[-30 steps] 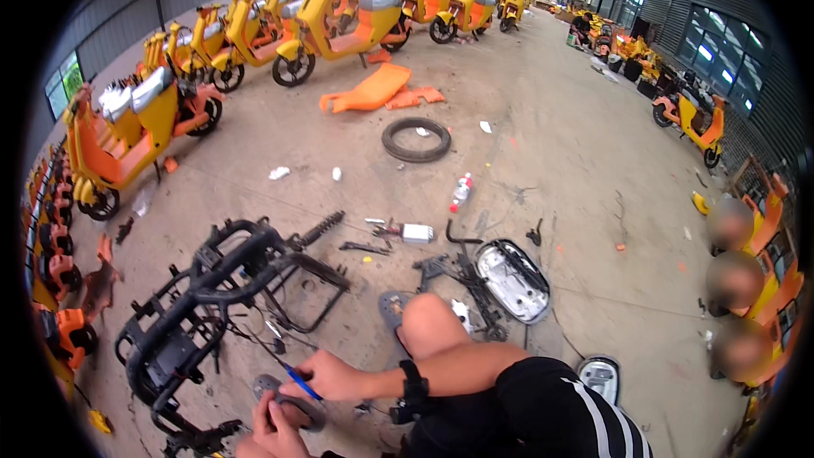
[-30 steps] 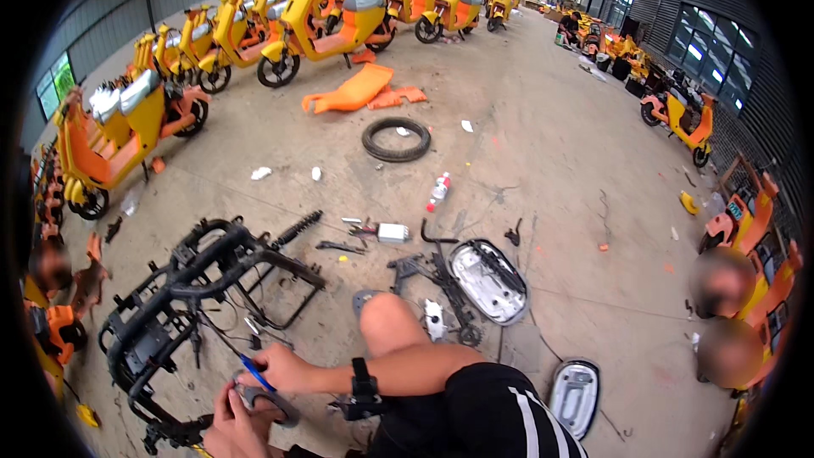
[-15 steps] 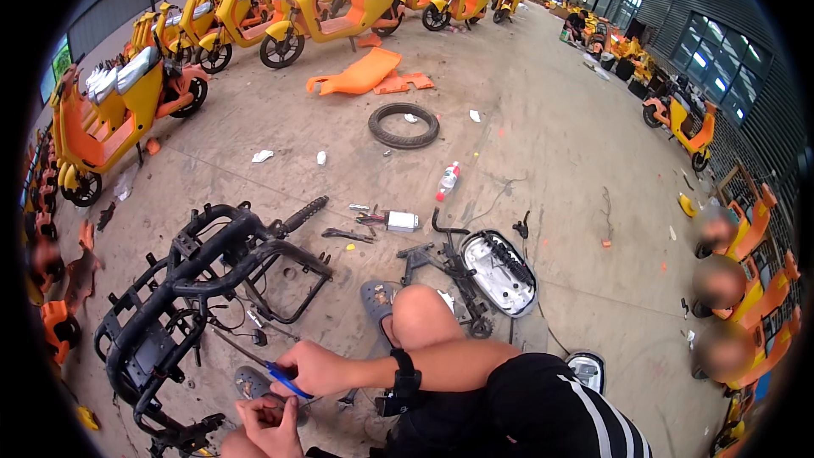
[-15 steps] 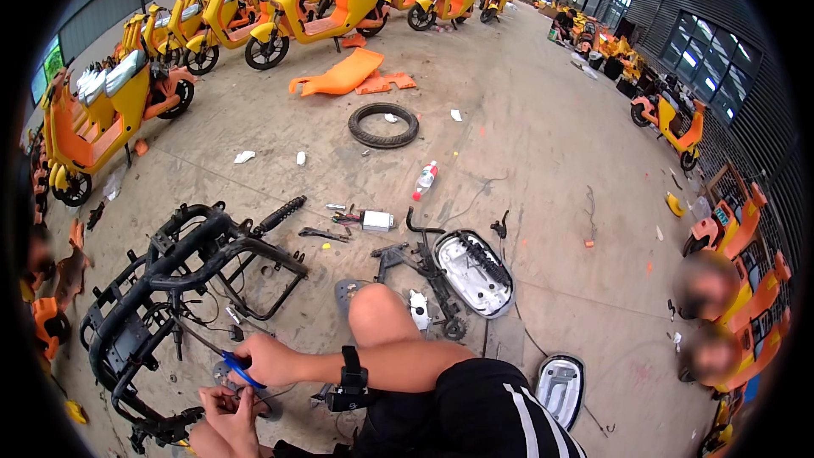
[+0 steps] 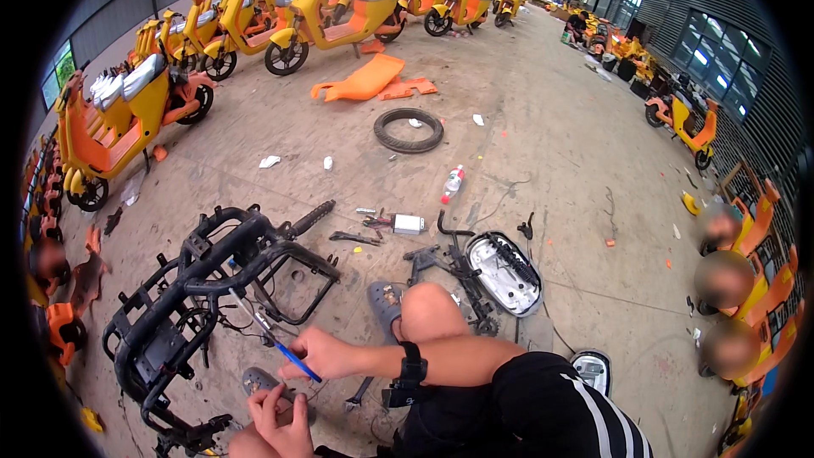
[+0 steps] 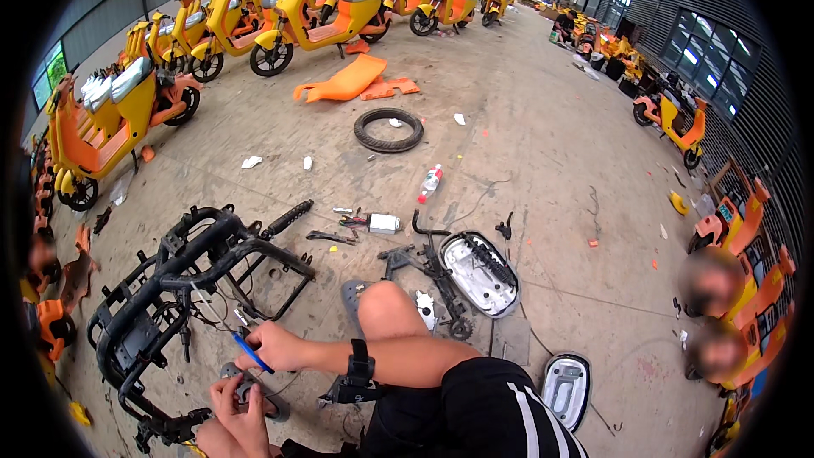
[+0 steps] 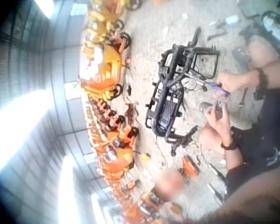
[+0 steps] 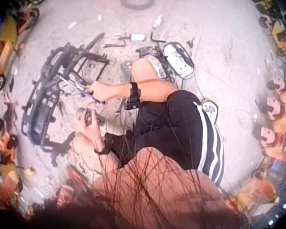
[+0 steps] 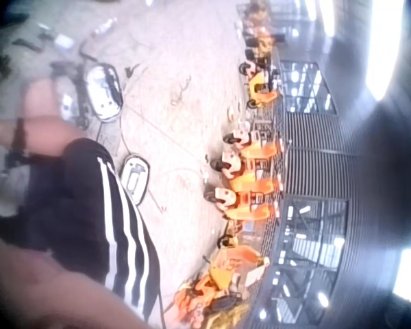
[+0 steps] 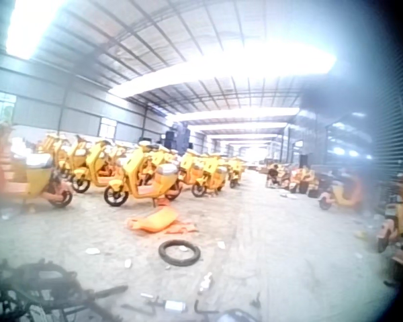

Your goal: The person uses shears to cut and strip electrical wires while working on a scooter frame, then twists the exposed wire ends together by hand and applies tape.

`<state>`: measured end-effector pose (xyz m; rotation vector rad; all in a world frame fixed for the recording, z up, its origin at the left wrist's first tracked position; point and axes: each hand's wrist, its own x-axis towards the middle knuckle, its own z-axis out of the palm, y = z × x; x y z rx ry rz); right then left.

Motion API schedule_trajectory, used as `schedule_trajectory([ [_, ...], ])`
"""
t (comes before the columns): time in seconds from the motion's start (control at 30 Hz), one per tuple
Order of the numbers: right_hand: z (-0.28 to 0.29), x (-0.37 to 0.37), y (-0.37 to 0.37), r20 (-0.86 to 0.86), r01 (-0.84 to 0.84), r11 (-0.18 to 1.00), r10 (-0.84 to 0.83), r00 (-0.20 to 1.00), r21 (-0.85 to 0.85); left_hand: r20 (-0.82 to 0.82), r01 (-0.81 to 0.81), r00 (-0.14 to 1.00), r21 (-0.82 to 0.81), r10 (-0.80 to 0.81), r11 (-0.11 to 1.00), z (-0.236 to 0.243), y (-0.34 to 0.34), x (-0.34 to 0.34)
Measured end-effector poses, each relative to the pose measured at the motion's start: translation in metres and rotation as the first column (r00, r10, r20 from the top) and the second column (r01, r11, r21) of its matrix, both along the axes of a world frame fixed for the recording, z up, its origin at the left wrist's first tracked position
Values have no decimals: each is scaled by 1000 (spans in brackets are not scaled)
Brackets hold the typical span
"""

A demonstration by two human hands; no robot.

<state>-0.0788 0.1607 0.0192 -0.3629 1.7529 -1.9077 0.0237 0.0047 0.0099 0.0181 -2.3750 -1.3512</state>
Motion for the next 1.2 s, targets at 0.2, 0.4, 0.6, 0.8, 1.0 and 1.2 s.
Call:
schedule_trajectory([
  [0.2,1,5,1,-77,-132,991,130,988,-12,-6,-67,998,-155,67,986,-7,-4,4],
  [0.4,3,2,-3,61,-97,987,106,993,-129,9,-137,991,104,137,985,-6,-3,2],
  [0.6,4,2,1,91,-63,990,76,993,-129,33,-113,993,460,111,881,-33,-13,-6],
  [0.8,2,-1,2,-1,-118,989,118,993,-92,263,-289,945,398,194,871,-2,-6,1],
  [1.0,4,-1,3,-10,-223,973,223,975,-53,245,-340,937,476,249,811,-13,-12,-2],
  [1.2,4,6,-2,-26,-383,924,383,923,0,261,-327,938,445,229,834,18,-9,4],
])
